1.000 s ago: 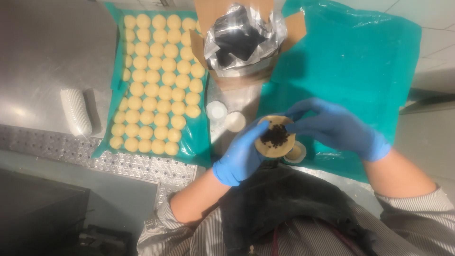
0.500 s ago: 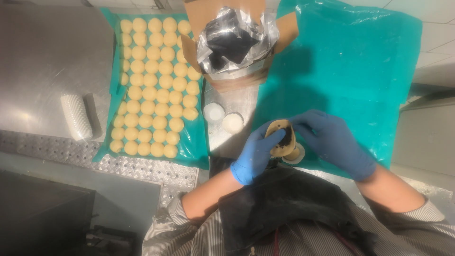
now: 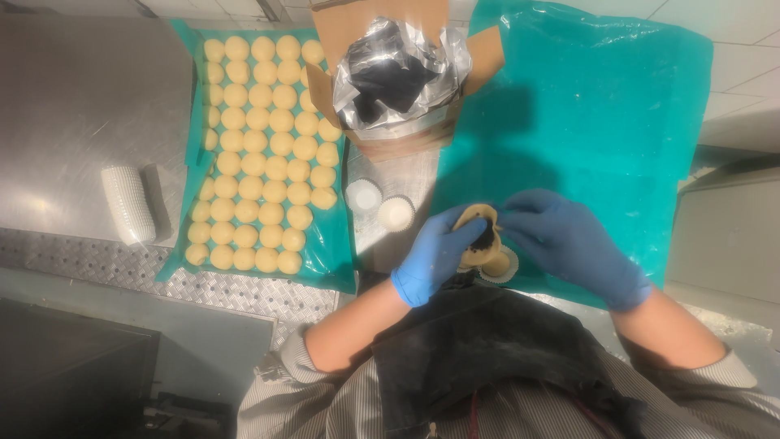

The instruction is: Stuffing small portions of dough with a dark filling and rolling them into balls.

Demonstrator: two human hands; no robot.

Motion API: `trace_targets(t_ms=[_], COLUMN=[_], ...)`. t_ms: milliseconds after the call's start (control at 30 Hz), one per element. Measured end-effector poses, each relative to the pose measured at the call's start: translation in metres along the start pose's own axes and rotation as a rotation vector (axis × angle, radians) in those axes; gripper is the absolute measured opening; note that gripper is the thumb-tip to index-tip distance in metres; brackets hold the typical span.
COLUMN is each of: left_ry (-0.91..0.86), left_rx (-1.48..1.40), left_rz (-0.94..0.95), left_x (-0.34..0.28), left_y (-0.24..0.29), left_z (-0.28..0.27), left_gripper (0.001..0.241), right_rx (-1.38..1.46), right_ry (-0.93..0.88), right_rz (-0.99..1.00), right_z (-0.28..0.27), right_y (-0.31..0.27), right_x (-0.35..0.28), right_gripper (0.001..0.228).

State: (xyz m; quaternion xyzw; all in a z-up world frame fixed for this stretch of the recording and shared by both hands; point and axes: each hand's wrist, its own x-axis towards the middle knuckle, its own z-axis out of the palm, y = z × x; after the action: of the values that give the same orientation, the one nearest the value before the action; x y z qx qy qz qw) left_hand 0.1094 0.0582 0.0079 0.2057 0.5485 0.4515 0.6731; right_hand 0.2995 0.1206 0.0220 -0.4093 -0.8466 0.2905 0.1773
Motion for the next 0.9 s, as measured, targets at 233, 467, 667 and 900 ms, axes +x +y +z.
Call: trace_targets(t_ms=[233, 467, 667, 900], left_ry=[-0.148, -0.314, -0.312, -0.427], left_rx=[0.312, 0.249, 0.566, 0.743], left_rz=[-0.017, 0.004, -0.003, -0.036], left_x=[0.017, 0.009, 0.033, 0.033], left_y=[-0.013, 0.013, -0.012, 0.005], left_z=[-0.007, -0.015, -0.018, -0.017], left_gripper=[0.04, 0.042, 0.031, 0.03], right_rx=[0.195, 0.118, -0.003, 0.241], right_ry=[-0.064, 0.015, -0.18, -0.115], right_rz=[0.197, 0.181, -0.067, 0.159], right_z=[-0.008, 0.003, -0.013, -0.011], right_y=[-0.004, -0.006, -0.005, -0.008], right_x=[0.0, -0.007, -0.009, -0.011], right_gripper=[0.029, 0.013, 0.008, 0.018])
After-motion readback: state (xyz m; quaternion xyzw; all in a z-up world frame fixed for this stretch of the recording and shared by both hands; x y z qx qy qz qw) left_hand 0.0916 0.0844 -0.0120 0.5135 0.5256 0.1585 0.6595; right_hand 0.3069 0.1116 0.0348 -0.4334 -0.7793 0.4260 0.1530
